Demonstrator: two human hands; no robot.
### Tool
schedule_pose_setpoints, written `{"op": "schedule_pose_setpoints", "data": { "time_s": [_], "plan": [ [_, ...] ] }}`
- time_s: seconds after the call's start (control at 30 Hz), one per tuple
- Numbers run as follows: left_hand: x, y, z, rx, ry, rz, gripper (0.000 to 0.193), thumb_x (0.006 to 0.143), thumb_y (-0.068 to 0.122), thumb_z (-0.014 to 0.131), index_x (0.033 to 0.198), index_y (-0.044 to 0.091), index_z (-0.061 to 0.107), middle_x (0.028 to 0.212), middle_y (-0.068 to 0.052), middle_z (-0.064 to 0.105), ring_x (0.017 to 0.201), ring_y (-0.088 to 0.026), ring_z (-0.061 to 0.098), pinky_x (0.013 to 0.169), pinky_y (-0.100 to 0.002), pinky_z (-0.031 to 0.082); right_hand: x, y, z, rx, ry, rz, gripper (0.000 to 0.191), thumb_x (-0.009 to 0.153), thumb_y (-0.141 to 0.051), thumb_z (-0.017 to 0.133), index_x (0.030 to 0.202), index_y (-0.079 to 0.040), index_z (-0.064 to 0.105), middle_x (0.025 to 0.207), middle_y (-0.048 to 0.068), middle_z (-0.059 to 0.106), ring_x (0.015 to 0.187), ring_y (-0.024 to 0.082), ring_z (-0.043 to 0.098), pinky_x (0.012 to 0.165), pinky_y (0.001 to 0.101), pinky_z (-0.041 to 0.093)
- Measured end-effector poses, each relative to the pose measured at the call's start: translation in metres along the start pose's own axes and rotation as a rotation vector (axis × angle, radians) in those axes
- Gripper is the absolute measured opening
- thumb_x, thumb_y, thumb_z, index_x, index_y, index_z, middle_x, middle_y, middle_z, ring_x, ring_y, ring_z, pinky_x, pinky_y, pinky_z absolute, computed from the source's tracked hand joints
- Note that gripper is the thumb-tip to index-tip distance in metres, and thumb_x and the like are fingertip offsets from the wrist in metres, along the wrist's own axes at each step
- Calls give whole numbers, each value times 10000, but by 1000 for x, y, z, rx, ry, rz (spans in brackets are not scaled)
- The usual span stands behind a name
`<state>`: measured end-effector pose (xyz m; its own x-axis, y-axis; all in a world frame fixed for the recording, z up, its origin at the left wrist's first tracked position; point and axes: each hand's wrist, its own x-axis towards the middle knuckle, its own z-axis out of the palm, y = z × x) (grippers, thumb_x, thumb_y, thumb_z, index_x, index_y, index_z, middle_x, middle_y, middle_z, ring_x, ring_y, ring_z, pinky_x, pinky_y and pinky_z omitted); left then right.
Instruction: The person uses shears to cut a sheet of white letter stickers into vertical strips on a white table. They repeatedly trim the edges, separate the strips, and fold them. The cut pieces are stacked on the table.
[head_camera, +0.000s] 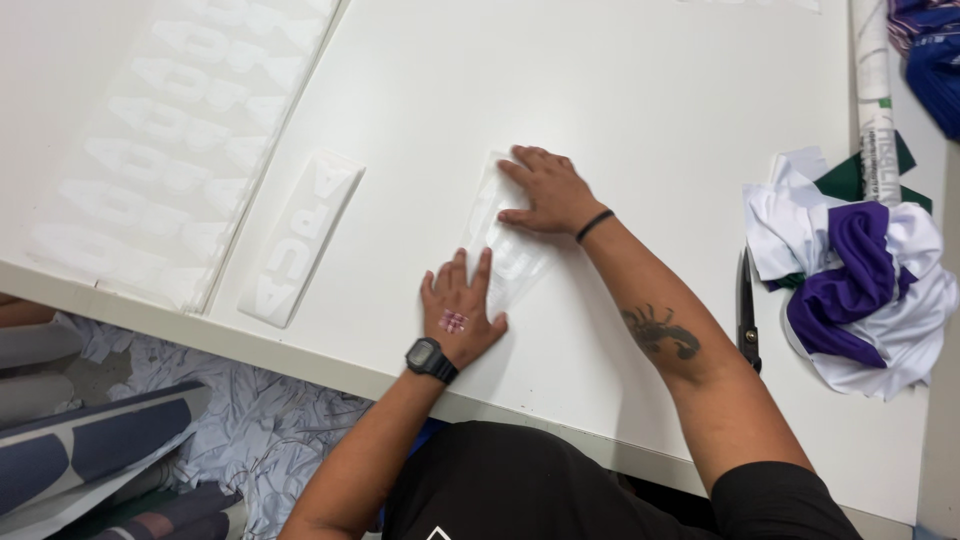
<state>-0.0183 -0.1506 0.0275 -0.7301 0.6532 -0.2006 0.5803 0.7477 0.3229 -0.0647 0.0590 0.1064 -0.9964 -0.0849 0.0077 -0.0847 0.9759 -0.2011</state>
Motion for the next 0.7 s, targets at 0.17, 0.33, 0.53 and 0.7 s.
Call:
{"op": "schedule_pose_setpoints", "data": {
  "time_s": [0.17,0.33,0.53,0.7],
  "plan": [
    [4,-35,-13,68,124,39,1014,753,407,780,1585,130,272,1529,-250,347,1336,-389,416,1065,-529,362,-58,14,27,59,-36,327,611,925,-624,682,1294,-140,630,1217,77,617,1142,257,600,1058,428,456],
    [11,-35,-10,35,-49,219,1110,666,549,848,1544,179,278,1504,-184,371,1321,-357,419,1060,-506,373,-109,29,56,102,131,114,850,814,-588,721,1488,-141,459,1528,200,383,1392,378,372,1123,516,301],
    [14,-31,-7,27,-8,421,1058,720,490,858,1574,196,307,1456,-144,448,1336,-330,440,1110,-503,362,-117,25,60,77,-165,51,1095,699,-625,781,1577,-225,264,1663,130,161,1526,358,153,1205,543,167],
    [10,-21,-14,75,-59,295,1276,520,596,922,1538,143,300,1438,-202,426,1317,-368,414,1033,-488,369,-115,8,36,-93,-453,138,1291,529,-629,907,1554,-286,203,1599,140,191,1484,332,180,1190,519,167]
  ]
}}
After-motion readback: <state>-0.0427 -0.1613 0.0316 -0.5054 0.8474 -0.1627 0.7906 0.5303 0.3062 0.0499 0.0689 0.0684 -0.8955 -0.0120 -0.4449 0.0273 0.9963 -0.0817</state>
